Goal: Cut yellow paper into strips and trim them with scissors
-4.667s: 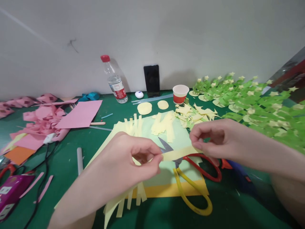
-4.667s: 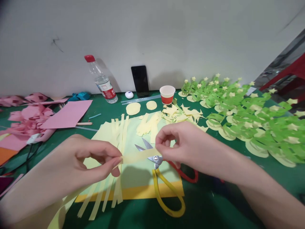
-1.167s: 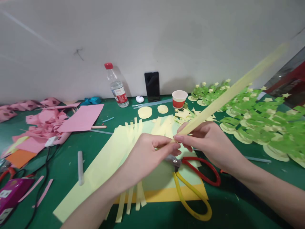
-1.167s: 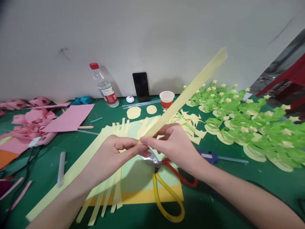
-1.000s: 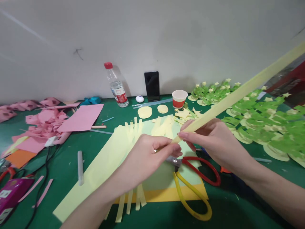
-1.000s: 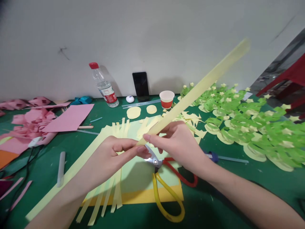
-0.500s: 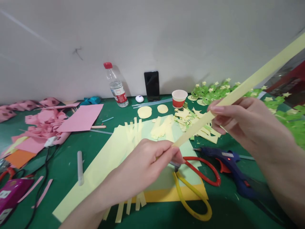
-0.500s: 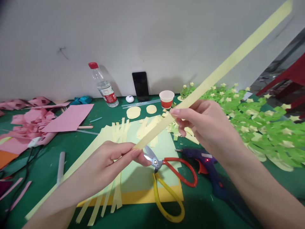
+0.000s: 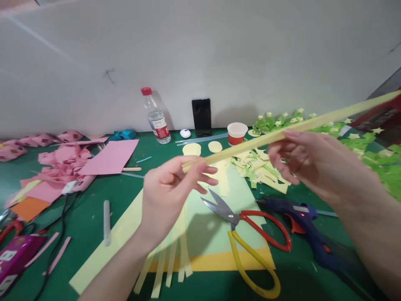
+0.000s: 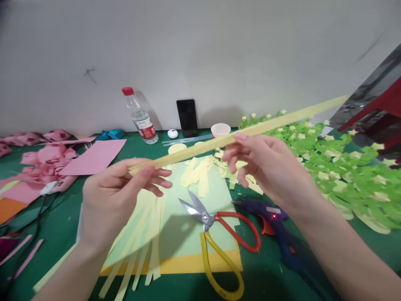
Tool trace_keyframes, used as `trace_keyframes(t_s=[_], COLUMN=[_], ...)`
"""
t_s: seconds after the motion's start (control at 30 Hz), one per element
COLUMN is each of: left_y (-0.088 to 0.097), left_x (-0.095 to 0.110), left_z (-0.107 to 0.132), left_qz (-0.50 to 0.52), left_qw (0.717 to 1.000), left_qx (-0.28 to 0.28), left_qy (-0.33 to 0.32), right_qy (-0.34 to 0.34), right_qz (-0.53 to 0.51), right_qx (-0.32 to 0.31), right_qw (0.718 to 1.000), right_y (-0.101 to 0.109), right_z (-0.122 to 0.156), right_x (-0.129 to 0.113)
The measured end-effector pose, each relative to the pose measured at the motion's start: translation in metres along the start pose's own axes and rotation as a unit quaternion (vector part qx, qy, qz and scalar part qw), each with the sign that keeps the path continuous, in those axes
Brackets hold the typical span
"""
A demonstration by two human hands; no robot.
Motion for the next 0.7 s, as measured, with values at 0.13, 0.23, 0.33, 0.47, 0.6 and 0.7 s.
trace_keyframes(t_s=[0.13, 0.23, 0.33, 0.47, 0.6, 0.7], left_y=[0.020, 0.020, 0.017, 0.019, 0.023, 0.005], left_x=[0.005, 0.013, 0.027, 0.042, 0.034, 0.013], left_z=[-0.003, 0.002, 0.013, 0.027, 0.023, 0.013], left_qz=[-0.029, -0.048, -0.059, -0.008, 0.120, 0.202], left_qw=[0.996, 0.992, 0.986, 0.972, 0.974, 0.977], left_qx=[0.083, 0.095, 0.090, 0.076, 0.054, -0.032], left_qy=[-0.026, -0.063, -0.128, -0.223, -0.184, -0.053], right_qy=[-0.067, 0.164, 0.389, 0.424, 0.297, 0.076], right_qz=[0.213, 0.348, 0.466, 0.543, 0.450, 0.340], right_qx=[-0.250, -0.140, 0.046, 0.024, -0.108, -0.298], right_qw=[0.942, 0.912, 0.794, 0.725, 0.835, 0.889], right_y=[-0.040, -0.039, -0.037, -0.056, -0.069, -0.095], right_z=[0.029, 0.038, 0.063, 0.061, 0.047, 0.058], right_x=[0.017, -0.029, -0.073, -0.066, -0.037, 0.015])
Point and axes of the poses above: each hand's wrist, its own z-axis away from the middle knuckle, its own y-axis out of the back of the hand, x = y × z, the point moved 10 cm from there along -z, towards the middle knuckle, and after that the axes turned 4 degrees about y, right-handed, at the moved point
